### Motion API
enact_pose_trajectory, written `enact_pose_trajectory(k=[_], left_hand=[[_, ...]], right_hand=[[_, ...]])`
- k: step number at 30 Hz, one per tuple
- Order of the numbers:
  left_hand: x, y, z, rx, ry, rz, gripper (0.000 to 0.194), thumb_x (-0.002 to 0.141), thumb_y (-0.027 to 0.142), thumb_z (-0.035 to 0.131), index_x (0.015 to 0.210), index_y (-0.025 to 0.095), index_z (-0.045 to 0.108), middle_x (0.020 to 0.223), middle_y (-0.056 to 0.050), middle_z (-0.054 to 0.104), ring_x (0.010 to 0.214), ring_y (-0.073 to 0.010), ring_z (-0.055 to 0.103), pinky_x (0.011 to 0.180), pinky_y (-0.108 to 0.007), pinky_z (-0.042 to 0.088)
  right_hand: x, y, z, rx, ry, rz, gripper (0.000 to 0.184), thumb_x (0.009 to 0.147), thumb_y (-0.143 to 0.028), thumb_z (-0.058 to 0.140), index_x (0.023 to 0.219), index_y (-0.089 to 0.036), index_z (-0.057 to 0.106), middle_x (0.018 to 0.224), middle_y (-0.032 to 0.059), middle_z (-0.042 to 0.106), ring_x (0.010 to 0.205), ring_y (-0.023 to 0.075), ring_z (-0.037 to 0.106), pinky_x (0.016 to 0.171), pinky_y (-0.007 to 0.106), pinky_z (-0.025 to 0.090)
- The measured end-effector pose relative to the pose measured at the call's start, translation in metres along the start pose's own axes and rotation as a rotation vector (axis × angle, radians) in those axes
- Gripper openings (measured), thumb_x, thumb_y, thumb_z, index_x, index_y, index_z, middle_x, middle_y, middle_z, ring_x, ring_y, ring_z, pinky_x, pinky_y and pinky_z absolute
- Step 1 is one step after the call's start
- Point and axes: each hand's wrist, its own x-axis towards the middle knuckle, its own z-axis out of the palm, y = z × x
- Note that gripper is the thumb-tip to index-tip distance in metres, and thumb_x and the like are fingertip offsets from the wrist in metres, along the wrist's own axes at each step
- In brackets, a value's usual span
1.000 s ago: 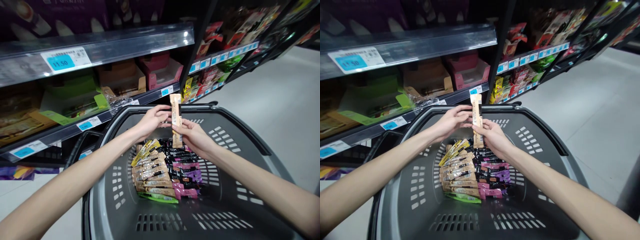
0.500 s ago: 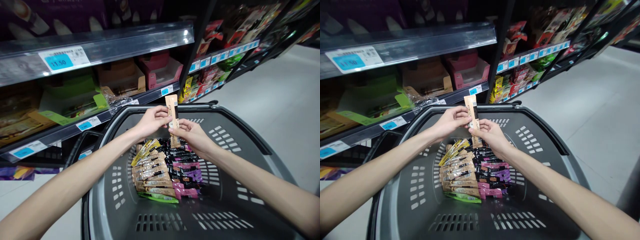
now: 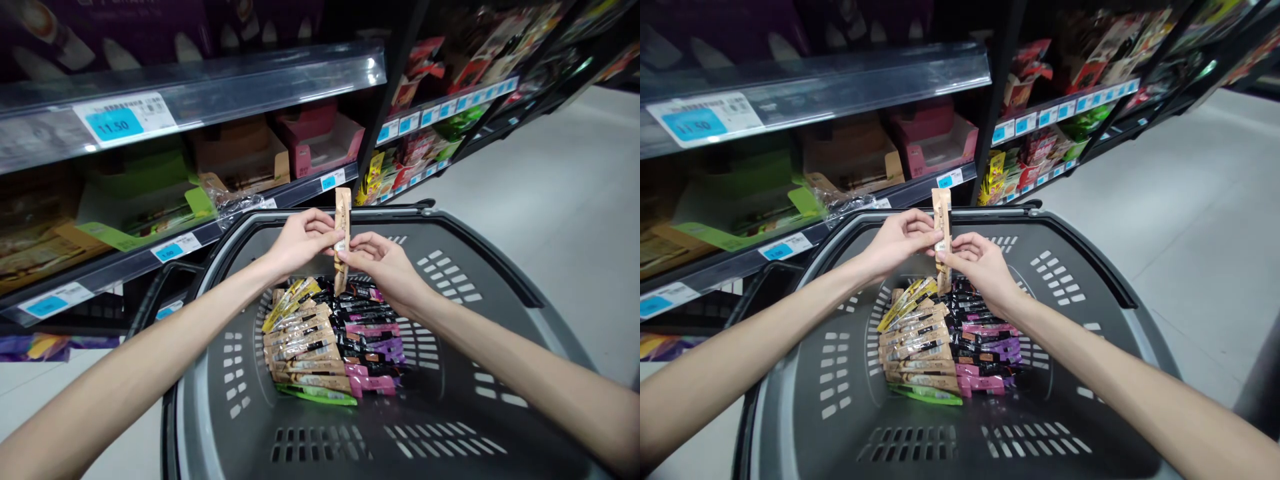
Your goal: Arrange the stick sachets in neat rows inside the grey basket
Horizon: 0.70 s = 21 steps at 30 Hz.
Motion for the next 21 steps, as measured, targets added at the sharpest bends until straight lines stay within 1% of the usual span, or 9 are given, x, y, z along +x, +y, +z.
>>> enact_pose_trajectory(k=[3, 5, 7, 10, 13, 15, 18, 21], left_hand=[[0.001, -0.001, -0.001, 0.089, -0.067, 0.057, 0.022, 0.076, 0.019, 0.079, 0.085, 0.012, 0.06, 0.076, -0.001, 0.066, 0.067, -0.0103, 0.063, 0.068, -0.026, 0.053], [0.001, -0.002, -0.002, 0.166, -0.151, 0.131, 0.021, 0.077, 0.022, 0.078, 0.088, 0.012, 0.063, 0.08, -0.002, 0.067, 0.073, -0.0107, 0.063, 0.073, -0.026, 0.052], [0.002, -0.003, -0.003, 0.24, -0.214, 0.192, 0.019, 0.081, 0.025, 0.075, 0.092, 0.012, 0.067, 0.085, -0.004, 0.068, 0.08, -0.0123, 0.063, 0.078, -0.027, 0.051], [0.0, -0.003, -0.005, 0.397, -0.216, 0.256, 0.022, 0.085, 0.03, 0.07, 0.1, 0.014, 0.07, 0.095, -0.007, 0.068, 0.088, -0.0157, 0.063, 0.079, -0.029, 0.051], [-0.003, -0.003, -0.007, 0.68, -0.2, 0.399, 0.027, 0.08, 0.028, 0.075, 0.104, 0.016, 0.07, 0.109, -0.008, 0.063, 0.1, -0.0199, 0.06, 0.089, -0.034, 0.05], [-0.006, -0.005, -0.007, 0.849, -0.23, 0.491, 0.032, 0.078, 0.025, 0.076, 0.108, 0.017, 0.067, 0.115, -0.009, 0.058, 0.104, -0.0213, 0.058, 0.095, -0.036, 0.048], [-0.009, -0.006, -0.007, 0.999, -0.291, 0.55, 0.032, 0.084, 0.019, 0.064, 0.116, 0.018, 0.06, 0.119, -0.01, 0.056, 0.103, -0.0221, 0.058, 0.091, -0.035, 0.05], [-0.008, -0.001, -0.01, 1.117, -0.311, 0.627, 0.031, 0.087, 0.008, 0.048, 0.116, 0.017, 0.057, 0.123, -0.013, 0.056, 0.107, -0.0228, 0.057, 0.09, -0.034, 0.05]], right_hand=[[-0.001, 0.001, 0.001, 0.002, -0.021, -0.005, 0.042, 0.061, -0.03, 0.091, 0.092, -0.02, 0.064, 0.087, 0.0014, 0.071, 0.088, 0.0178, 0.068, 0.092, 0.036, 0.052], [-0.001, 0.001, 0.001, 0.008, -0.038, -0.01, 0.041, 0.062, -0.028, 0.09, 0.095, -0.02, 0.066, 0.09, 0.0018, 0.072, 0.089, 0.0174, 0.068, 0.092, 0.036, 0.053], [-0.002, 0.0, 0.002, 0.031, -0.049, 0.001, 0.037, 0.067, -0.027, 0.088, 0.097, -0.021, 0.067, 0.095, 0.0029, 0.073, 0.091, 0.0179, 0.068, 0.092, 0.036, 0.054], [-0.002, -0.004, 0.004, 0.097, -0.04, 0.048, 0.026, 0.075, -0.024, 0.081, 0.098, -0.022, 0.069, 0.102, 0.0042, 0.074, 0.095, 0.0192, 0.069, 0.095, 0.038, 0.054], [-0.002, -0.008, 0.005, 0.183, -0.042, 0.051, 0.009, 0.084, -0.022, 0.072, 0.092, -0.021, 0.071, 0.102, 0.0053, 0.074, 0.096, 0.0211, 0.07, 0.095, 0.04, 0.055], [-0.001, -0.008, 0.005, 0.228, -0.036, 0.048, 0.004, 0.087, -0.022, 0.068, 0.09, -0.021, 0.071, 0.102, 0.006, 0.074, 0.095, 0.0226, 0.07, 0.094, 0.043, 0.057], [-0.001, -0.006, 0.006, 0.257, 0.024, 0.072, 0.006, 0.087, -0.026, 0.071, 0.087, -0.02, 0.071, 0.101, 0.0069, 0.075, 0.094, 0.0223, 0.072, 0.096, 0.042, 0.057], [0.0, -0.006, 0.006, 0.253, 0.076, 0.08, 0.011, 0.086, -0.029, 0.074, 0.083, -0.018, 0.074, 0.102, 0.0093, 0.075, 0.093, 0.0222, 0.073, 0.097, 0.039, 0.057]])
